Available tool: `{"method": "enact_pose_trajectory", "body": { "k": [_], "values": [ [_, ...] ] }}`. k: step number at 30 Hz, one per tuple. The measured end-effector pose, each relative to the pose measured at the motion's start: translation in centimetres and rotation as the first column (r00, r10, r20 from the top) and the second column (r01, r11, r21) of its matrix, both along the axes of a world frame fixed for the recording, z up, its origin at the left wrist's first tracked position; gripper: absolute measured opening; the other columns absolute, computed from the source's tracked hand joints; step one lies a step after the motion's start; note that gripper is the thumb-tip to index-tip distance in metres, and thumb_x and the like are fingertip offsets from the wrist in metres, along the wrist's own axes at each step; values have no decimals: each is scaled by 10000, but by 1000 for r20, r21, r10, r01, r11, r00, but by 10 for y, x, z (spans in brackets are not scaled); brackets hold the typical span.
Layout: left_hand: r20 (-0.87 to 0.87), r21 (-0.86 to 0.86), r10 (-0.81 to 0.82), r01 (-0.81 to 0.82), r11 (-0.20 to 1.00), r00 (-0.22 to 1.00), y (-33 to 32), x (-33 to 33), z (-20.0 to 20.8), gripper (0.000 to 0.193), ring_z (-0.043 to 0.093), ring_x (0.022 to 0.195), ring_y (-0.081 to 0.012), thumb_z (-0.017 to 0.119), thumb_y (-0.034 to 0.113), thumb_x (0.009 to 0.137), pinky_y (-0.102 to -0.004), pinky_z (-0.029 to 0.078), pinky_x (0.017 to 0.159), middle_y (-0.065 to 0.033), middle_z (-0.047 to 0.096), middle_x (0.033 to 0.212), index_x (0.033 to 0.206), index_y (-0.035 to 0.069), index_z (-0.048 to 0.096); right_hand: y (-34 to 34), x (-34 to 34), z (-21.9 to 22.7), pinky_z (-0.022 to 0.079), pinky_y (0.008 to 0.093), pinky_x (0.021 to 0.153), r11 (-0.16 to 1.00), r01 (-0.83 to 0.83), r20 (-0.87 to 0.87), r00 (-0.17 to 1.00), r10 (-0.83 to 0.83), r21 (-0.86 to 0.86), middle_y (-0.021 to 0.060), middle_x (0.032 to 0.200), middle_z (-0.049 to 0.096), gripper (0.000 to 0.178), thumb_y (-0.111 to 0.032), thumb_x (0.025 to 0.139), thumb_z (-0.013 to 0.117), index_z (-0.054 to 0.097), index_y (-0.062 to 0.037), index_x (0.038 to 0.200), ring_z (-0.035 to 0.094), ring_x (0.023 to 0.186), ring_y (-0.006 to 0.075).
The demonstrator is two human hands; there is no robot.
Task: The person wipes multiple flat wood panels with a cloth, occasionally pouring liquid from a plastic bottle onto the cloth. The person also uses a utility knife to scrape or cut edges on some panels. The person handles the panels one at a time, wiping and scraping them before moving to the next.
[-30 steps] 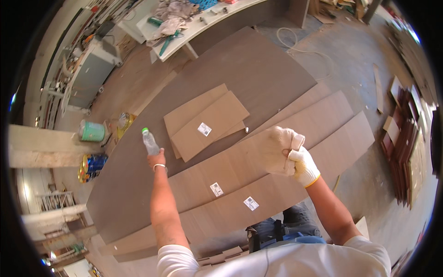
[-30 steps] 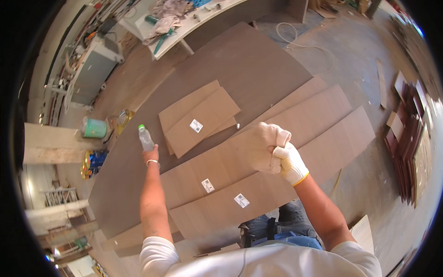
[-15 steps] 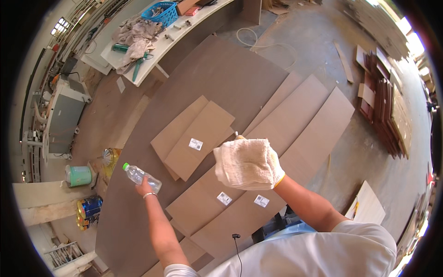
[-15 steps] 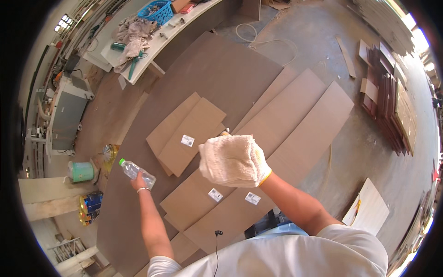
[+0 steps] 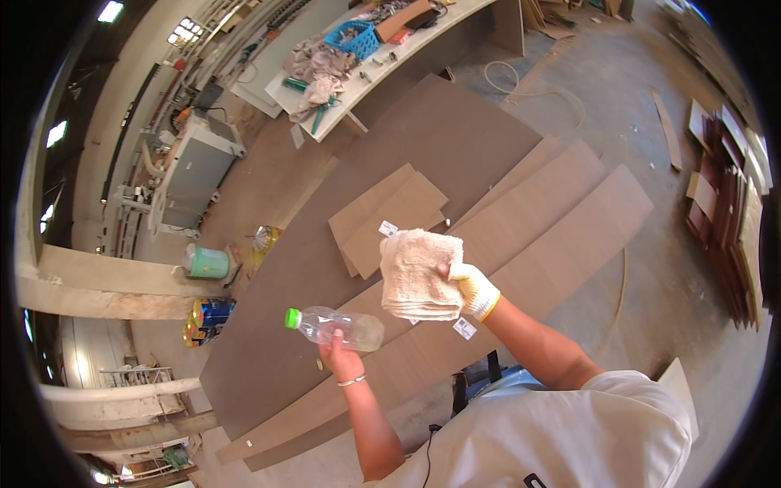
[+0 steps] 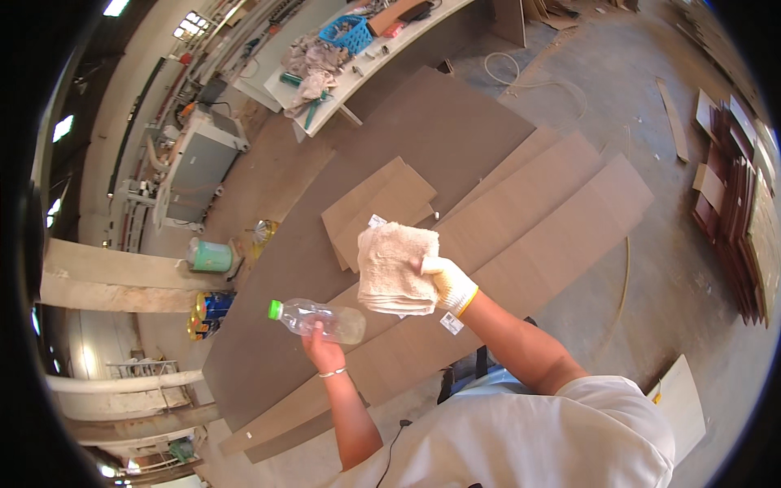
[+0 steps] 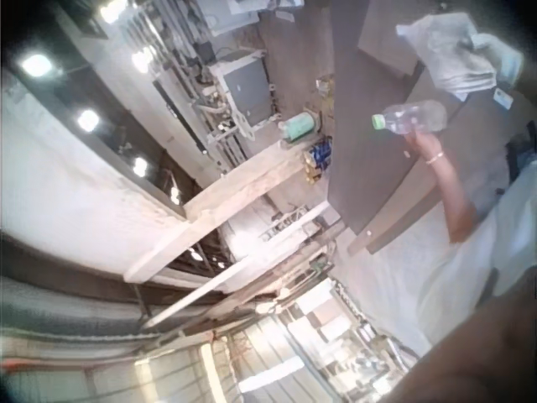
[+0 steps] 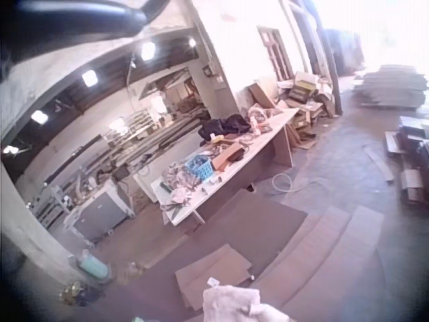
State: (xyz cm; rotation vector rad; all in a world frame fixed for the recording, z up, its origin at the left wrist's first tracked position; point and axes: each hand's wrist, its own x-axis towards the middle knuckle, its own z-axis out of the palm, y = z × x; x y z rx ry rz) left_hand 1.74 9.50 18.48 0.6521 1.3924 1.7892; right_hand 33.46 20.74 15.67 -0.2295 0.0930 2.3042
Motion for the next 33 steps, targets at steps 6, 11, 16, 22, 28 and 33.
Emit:
{"method": "enact_pose_trajectory", "body": {
  "k": [6,11,16,22,28,33],
  "values": [
    [-666,-182,-228,142,973,710,-22,85,42,414,685,1161,-272,751,33,886,-403,522,1056,-136,710,1254,1272,31,602,-12,50,15,555,525,1061,998,-52,-28,998,51,-33,143,1356,660,573,-108,896,743,552,-64,1434,673,1204,340],
    [-910,-390,-390,31,920,138,-15,164,89,510,647,1172,-409,801,74,768,-489,508,1006,-204,703,1189,1244,29,623,-39,108,-3,544,490,1063,988,103,324,936,-134,111,118,1324,663,569,-78,887,721,564,-44,1433,653,1240,292],
    [-866,-429,-343,188,883,-365,2,219,110,470,654,1060,-366,799,63,725,-473,485,946,-163,700,1098,1165,41,634,-74,161,-9,545,370,988,979,53,388,913,-127,196,70,1280,672,463,-162,941,738,617,-43,1372,653,1157,200],
    [-757,-450,-248,207,869,-604,44,282,137,287,663,982,-300,773,22,708,-435,480,886,-102,706,957,954,77,635,-87,182,-26,557,330,961,979,123,396,900,-180,165,75,1250,689,540,-467,1054,644,602,-42,1384,670,1127,158],
    [-750,-381,-116,281,881,-652,43,327,158,195,677,925,-295,711,-16,717,-428,482,851,-91,710,865,871,82,640,-73,192,-37,501,387,1115,968,204,312,919,-242,149,117,1449,596,753,-627,1057,527,470,-59,1548,610,1298,236],
    [-727,-425,-187,220,878,-660,42,308,152,188,688,933,-289,709,-5,733,-428,485,842,-100,724,879,898,74,664,-80,188,-23,512,356,1074,967,244,271,929,-254,69,113,1422,619,708,-603,1076,523,502,-54,1523,619,1279,205]
  ]
}}
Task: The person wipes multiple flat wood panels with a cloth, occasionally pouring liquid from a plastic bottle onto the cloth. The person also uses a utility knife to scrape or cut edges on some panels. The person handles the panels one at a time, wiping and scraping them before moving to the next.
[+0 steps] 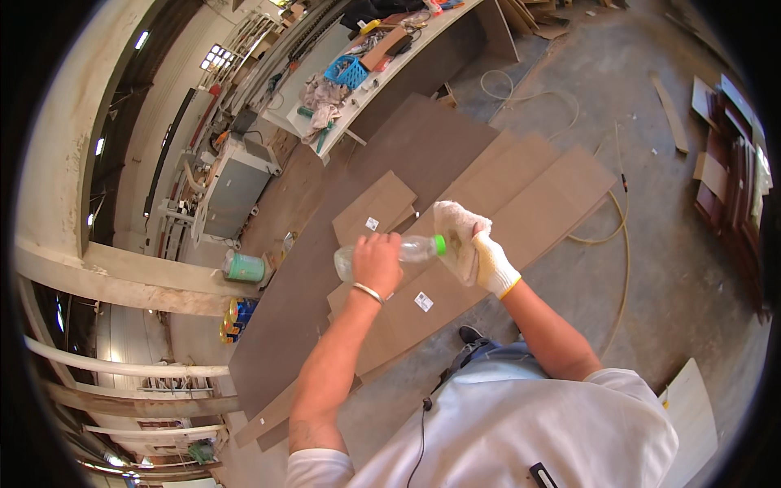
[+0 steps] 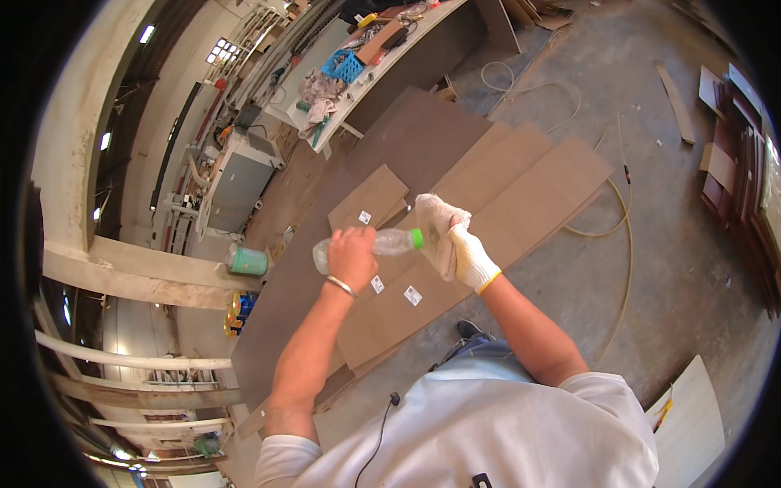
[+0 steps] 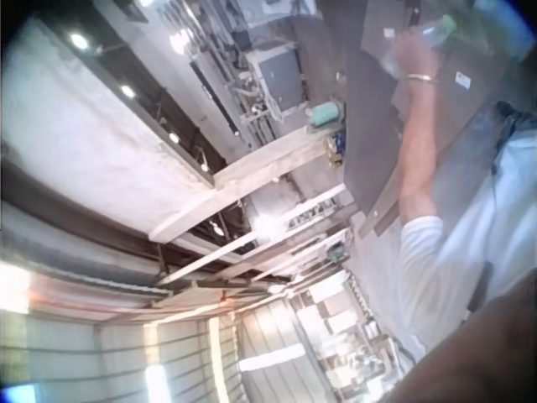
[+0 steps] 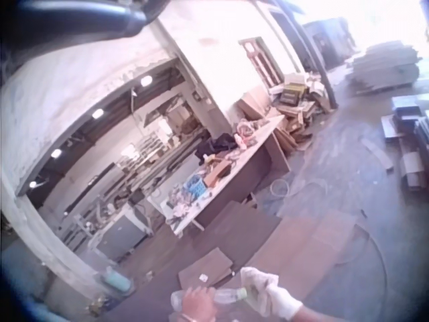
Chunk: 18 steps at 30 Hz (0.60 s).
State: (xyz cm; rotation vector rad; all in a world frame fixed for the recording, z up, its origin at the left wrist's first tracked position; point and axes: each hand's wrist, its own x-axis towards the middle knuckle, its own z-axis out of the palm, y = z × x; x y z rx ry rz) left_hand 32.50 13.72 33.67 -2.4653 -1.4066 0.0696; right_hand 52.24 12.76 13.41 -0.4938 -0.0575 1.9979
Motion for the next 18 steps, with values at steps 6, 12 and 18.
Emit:
{"method": "enact_pose_trajectory", "body": {
  "k": [6,12,18],
  "values": [
    [78,53,66,-70,996,995,18,-46,0,166,680,905,-287,704,-13,730,-437,470,824,-94,710,839,859,73,643,-13,-34,4,373,391,1231,971,-72,-137,985,106,229,101,1578,489,891,-680,985,610,406,-85,1616,499,1423,253],
    [233,-67,113,-100,993,966,-23,-115,-32,270,665,1020,-305,768,27,732,-435,469,902,-124,717,1004,973,72,655,-12,-80,21,442,472,1189,971,-147,-319,926,202,187,146,1527,538,838,-649,1012,593,404,-89,1606,544,1391,321],
    [510,-95,402,-414,905,761,-68,-221,-160,506,648,1138,-382,862,73,708,-453,489,1020,-162,687,1213,1182,92,687,-35,-163,-3,438,546,1186,958,-282,-353,902,248,-47,165,1519,554,726,-594,1042,551,440,-122,1583,550,1379,384]
  ]
}}
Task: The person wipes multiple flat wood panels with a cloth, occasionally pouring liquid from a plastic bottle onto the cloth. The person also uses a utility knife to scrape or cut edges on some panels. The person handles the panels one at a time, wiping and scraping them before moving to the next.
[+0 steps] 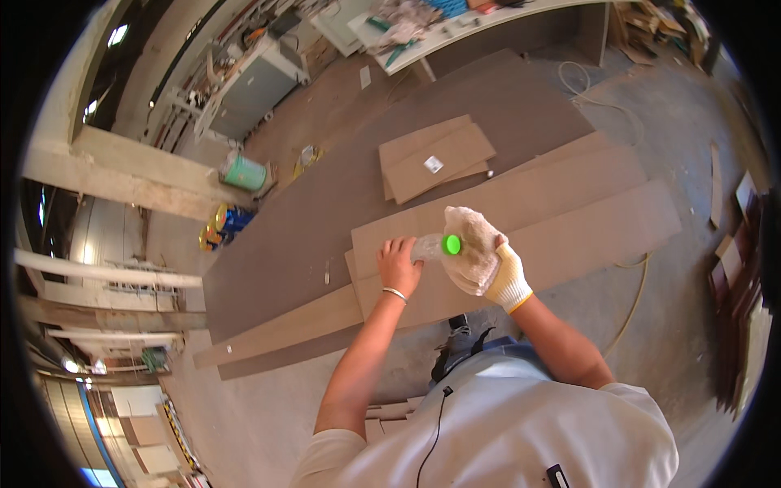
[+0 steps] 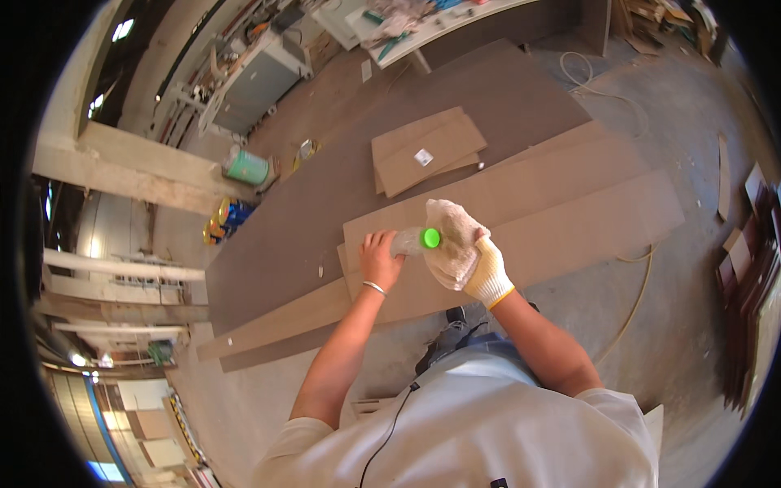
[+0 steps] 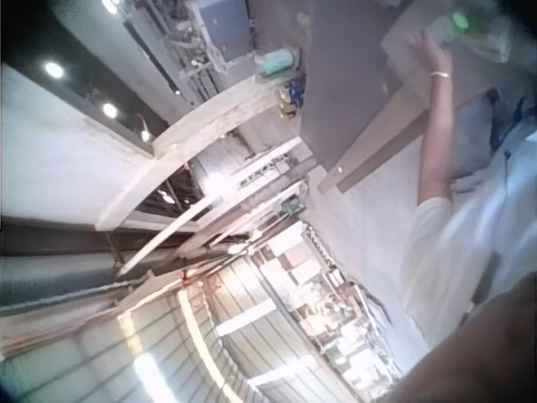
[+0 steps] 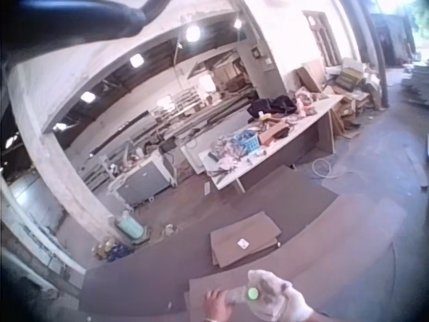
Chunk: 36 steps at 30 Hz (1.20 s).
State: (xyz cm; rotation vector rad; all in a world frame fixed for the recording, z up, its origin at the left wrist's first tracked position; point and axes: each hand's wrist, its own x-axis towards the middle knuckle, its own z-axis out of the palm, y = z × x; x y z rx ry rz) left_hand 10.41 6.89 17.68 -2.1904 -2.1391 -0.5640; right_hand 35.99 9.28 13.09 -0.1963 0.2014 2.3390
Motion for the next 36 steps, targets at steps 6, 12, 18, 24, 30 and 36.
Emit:
{"method": "enact_pose_trajectory", "body": {
  "k": [6,12,18,24,30,36],
  "values": [
    [664,-55,435,-540,840,608,3,-172,-103,486,696,1125,-294,880,116,809,-438,516,1024,-139,726,1222,1230,22,655,-31,-49,-16,411,629,1188,976,105,232,971,-59,-192,159,1531,558,563,-451,1083,522,494,-127,1542,529,1404,409],
    [704,-92,374,-444,891,604,39,-248,-155,594,692,1120,-274,897,170,824,-435,519,1037,-130,716,1225,1315,13,602,-31,27,-42,409,635,1195,921,389,533,773,-343,27,133,1603,506,648,-509,1050,516,476,-161,1595,497,1457,378],
    [570,-138,434,-440,888,698,10,-189,-167,638,497,1430,-377,771,137,939,-486,377,1205,-242,520,1527,1476,-33,472,-12,162,-39,493,497,1130,681,656,819,163,-550,326,164,1470,579,570,-461,1082,500,544,-89,1513,561,1377,311],
    [324,-206,-8,79,975,946,-79,21,-150,649,279,1563,-484,627,141,954,-614,204,1278,-295,294,1689,1535,-44,405,48,54,-33,398,482,1087,719,-664,402,-613,-680,205,162,1270,653,451,-137,880,629,646,-118,1330,589,1196,344],
    [244,-316,34,46,948,969,-52,178,-172,723,229,1561,-527,546,138,941,-632,141,1290,-349,270,1667,1573,-114,299,61,80,-103,424,500,1167,175,-878,77,-157,-985,446,71,1085,709,277,-223,900,649,725,-160,1158,642,1173,307],
    [57,-122,3,4,993,998,-50,182,-187,706,218,1559,-534,517,74,924,-661,136,1280,-368,267,1650,1560,-121,281,180,377,-90,406,533,1049,769,-618,-242,-780,-577,162,89,1113,645,609,-68,835,620,560,-130,1439,588,1164,304]
  ]
}}
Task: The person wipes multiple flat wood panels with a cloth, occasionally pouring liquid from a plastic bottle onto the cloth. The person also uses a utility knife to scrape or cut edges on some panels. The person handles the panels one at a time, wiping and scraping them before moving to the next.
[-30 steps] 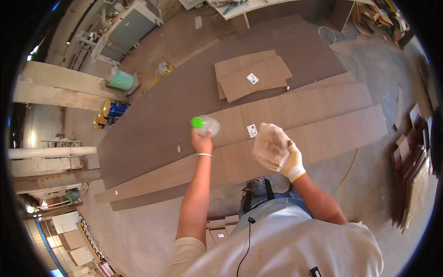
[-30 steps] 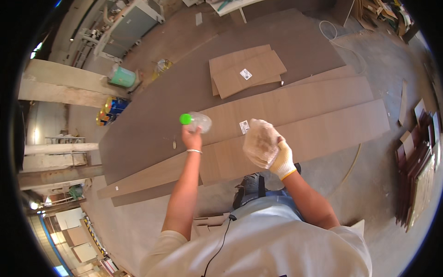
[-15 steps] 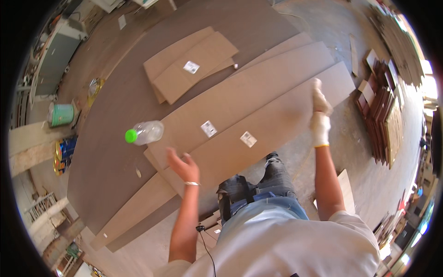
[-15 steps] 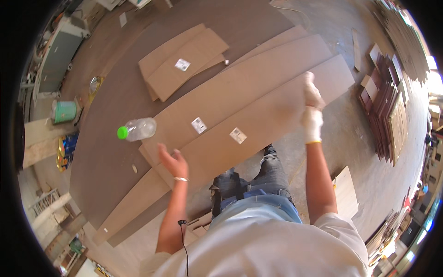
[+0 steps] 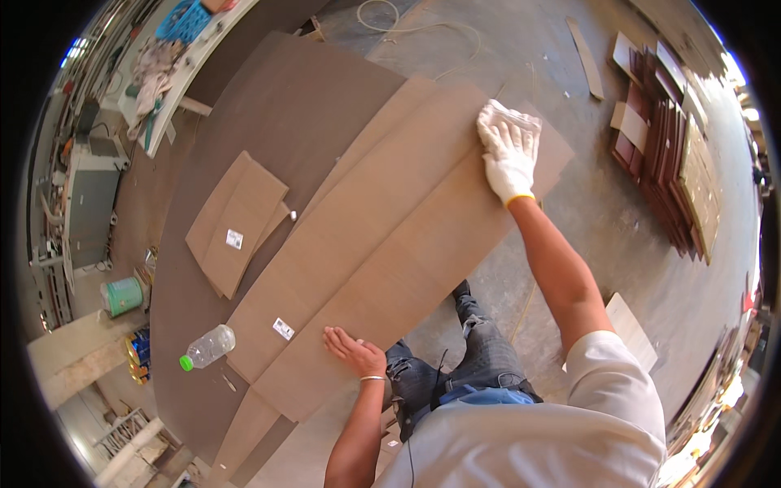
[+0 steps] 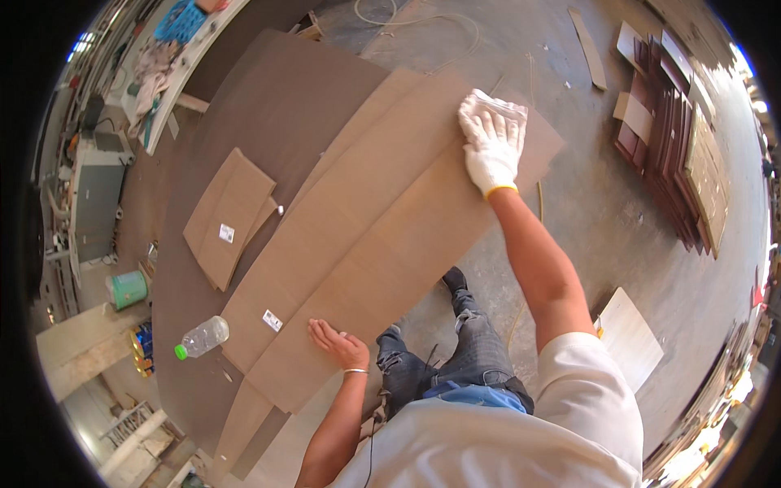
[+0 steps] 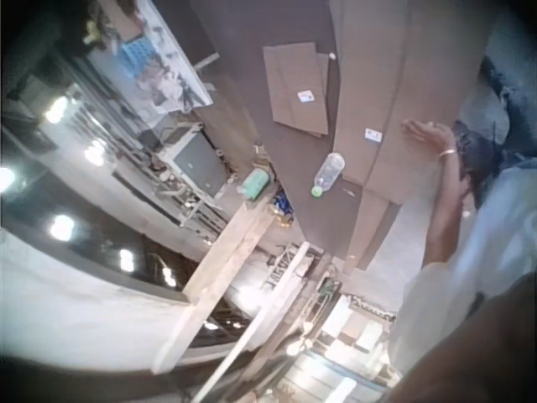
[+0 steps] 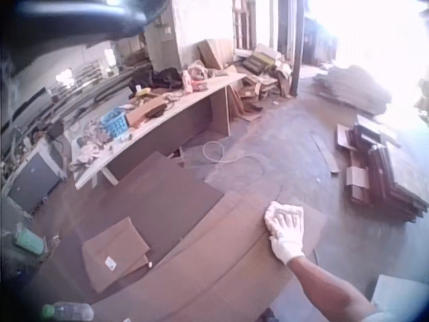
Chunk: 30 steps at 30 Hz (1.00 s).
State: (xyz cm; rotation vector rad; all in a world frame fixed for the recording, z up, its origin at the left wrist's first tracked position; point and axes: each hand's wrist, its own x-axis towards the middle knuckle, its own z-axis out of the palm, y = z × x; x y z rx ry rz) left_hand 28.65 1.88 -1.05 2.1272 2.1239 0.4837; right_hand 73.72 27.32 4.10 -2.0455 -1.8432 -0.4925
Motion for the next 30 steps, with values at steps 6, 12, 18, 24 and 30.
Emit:
{"method": "enact_pose_trajectory", "body": {
  "k": [6,12,18,24,30],
  "values": [
    [-25,-36,-60,59,998,998,79,104,11,617,250,1557,-511,466,285,1069,-657,165,1270,-322,280,1665,1558,-66,330,-92,-146,-60,362,479,1269,796,-604,-596,630,498,27,49,1281,689,408,-163,917,673,671,-161,1325,582,1343,246],
    [-4,-253,-362,349,902,932,91,152,13,701,195,1602,-476,443,320,1039,-603,103,1307,-301,258,1708,1600,-84,328,26,78,-11,391,514,1216,996,-69,-142,988,60,-58,127,1305,675,469,-157,912,629,589,-58,1369,577,1326,298],
    [-44,-266,-371,347,899,927,86,139,10,748,176,1608,-474,446,313,1007,-594,78,1313,-299,243,1715,1610,-103,292,13,-2,5,435,439,1154,941,-305,-797,528,294,146,125,1253,692,338,-124,973,563,619,-21,1290,603,1291,251],
    [-52,-286,-430,399,871,901,95,158,11,751,171,1605,-488,443,285,995,-594,88,1313,-309,224,1717,1614,-106,274,54,156,-37,424,455,1037,978,172,-39,985,-168,118,86,1158,695,335,-85,935,529,622,-82,1257,621,1176,289],
    [-115,-289,-394,349,891,912,95,145,17,762,163,1607,-492,428,293,1001,-609,93,1309,-310,211,1721,1624,-106,247,-51,146,-13,418,478,1091,962,259,-201,942,-270,-82,57,1227,658,486,-117,939,548,599,-248,1404,594,1250,276]
  ]
}}
